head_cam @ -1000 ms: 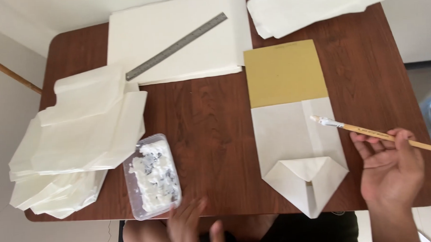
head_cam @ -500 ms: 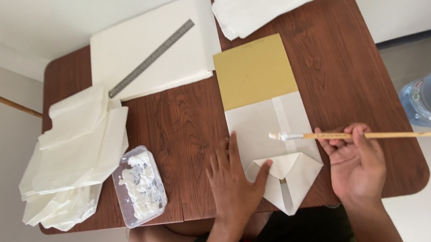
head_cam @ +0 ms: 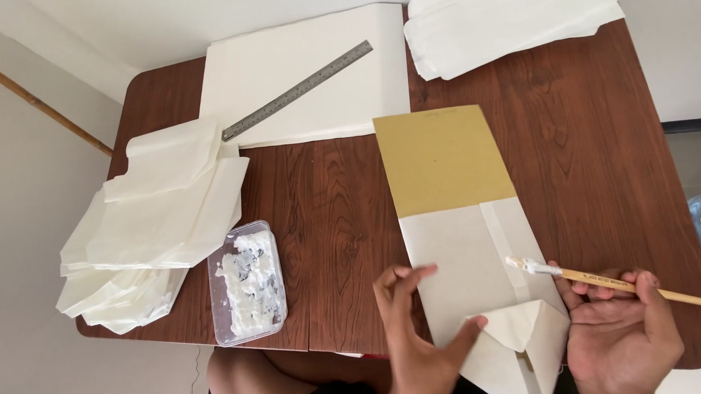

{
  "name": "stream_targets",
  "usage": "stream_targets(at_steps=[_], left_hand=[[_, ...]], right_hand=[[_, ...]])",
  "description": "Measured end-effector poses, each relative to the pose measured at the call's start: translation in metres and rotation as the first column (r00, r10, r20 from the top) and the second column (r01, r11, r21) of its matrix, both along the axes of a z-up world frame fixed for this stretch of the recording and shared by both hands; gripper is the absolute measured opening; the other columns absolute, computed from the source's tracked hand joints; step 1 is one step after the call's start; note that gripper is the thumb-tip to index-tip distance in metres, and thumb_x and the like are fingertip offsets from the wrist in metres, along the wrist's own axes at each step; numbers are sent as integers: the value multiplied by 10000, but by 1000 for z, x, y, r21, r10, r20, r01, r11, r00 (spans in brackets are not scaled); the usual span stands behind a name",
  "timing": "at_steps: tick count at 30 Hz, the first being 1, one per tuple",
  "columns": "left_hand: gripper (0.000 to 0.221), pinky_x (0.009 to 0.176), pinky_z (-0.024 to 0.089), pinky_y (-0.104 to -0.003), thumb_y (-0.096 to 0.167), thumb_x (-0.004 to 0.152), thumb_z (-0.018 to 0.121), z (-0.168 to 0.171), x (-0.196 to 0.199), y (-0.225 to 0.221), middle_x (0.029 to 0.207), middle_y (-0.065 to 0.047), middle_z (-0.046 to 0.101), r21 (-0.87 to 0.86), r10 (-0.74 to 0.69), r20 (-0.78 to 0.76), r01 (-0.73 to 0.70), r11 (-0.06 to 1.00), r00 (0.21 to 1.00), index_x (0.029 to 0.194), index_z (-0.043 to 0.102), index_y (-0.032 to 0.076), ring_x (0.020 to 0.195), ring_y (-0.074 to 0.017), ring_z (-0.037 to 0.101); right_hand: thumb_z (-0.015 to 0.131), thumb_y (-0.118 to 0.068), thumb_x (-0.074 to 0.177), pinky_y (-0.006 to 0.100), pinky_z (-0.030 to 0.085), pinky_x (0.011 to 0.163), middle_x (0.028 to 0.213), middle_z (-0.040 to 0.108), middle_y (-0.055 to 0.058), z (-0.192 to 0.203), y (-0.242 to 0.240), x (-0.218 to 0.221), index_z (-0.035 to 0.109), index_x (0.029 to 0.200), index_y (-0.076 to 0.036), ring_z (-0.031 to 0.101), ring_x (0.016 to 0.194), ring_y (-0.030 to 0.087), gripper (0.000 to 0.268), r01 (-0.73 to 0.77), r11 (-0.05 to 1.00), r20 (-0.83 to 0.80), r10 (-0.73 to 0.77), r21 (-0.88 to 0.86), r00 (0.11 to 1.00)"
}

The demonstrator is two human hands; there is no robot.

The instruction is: Manually constructing paper bags by folding paper sheets around a template and applying glue with a brush.

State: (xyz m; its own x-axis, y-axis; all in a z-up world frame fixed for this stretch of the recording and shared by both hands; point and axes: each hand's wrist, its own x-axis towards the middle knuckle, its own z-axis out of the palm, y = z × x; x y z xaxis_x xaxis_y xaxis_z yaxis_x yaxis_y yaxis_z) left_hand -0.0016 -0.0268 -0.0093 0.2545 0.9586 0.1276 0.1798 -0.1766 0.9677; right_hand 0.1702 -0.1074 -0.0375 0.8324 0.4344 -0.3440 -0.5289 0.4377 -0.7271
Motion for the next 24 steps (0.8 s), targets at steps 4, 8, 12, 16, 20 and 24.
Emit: stream_targets(at_steps=[4, 8, 12, 16, 20, 24], left_hand=[[312, 1003, 533, -429, 119, 813, 832, -21, -2, -14, 1450, -144, 329, 164, 5, 121, -25, 986, 993, 1067, 654, 154, 1166, -284, 649], [209, 1179, 459, -510, 84, 902, 796, -29, -20, 18, 1578, -183, 215, 343, -69, 88, 34, 939, 994, 1081, 698, 41, 1500, -419, 418], [281, 1304, 350, -556, 64, 968, 727, -17, -36, 69, 1614, -199, 195, 427, -83, -53, 97, 899, 995, 1233, 641, 102, 1586, -467, 279], [268, 1150, 502, -529, 152, 1005, 673, -15, -52, 116, 1581, -207, 320, 465, -102, -377, 284, 839, 920, 1257, 612, 80, 1486, -437, 423], [304, 991, 552, -555, 207, 986, 691, -23, -52, 111, 1456, -247, 431, 516, 8, -433, 241, 822, 901, 1210, 583, 33, 1297, -471, 534], [322, 1123, 440, -593, 313, 1038, 630, -19, -66, 106, 1548, -191, 454, 578, 43, -604, 401, 711, 796, 1296, 634, 121, 1486, -447, 411]], right_hand=[[654, -397, 957, 489, 598, 1086, 669, 549, -74, 1, 1, 1, 633, 841, -285, 601, 756, 108, 163, 12, 999, -4, -13, -45, 1000], [638, -399, 1009, 460, 612, 1095, 750, 590, -54, -7, -1, -3, 649, 920, -254, 596, 790, 131, 170, 4, 1000, 108, -7, 21, 994], [630, -351, 1074, 336, 633, 743, 936, 631, 26, -24, -14, -11, 577, 1160, -159, 629, 742, 159, 217, -33, 999, 448, 30, 0, 894], [557, -201, 1080, 303, 630, 678, 1017, 556, 132, -43, -24, -19, 518, 1119, -59, 600, 722, 198, 153, -32, 991, 797, 121, -127, 592], [589, -153, 996, 180, 678, 601, 949, 660, 74, -54, -28, -19, 597, 1034, -70, 703, 686, 113, 92, -134, 990, 914, 100, -51, 392], [566, -193, 941, 222, 607, 594, 857, 636, 166, -42, -42, -41, 558, 882, -31, 671, 653, 192, 172, -44, 984, 937, 178, -173, 301]])
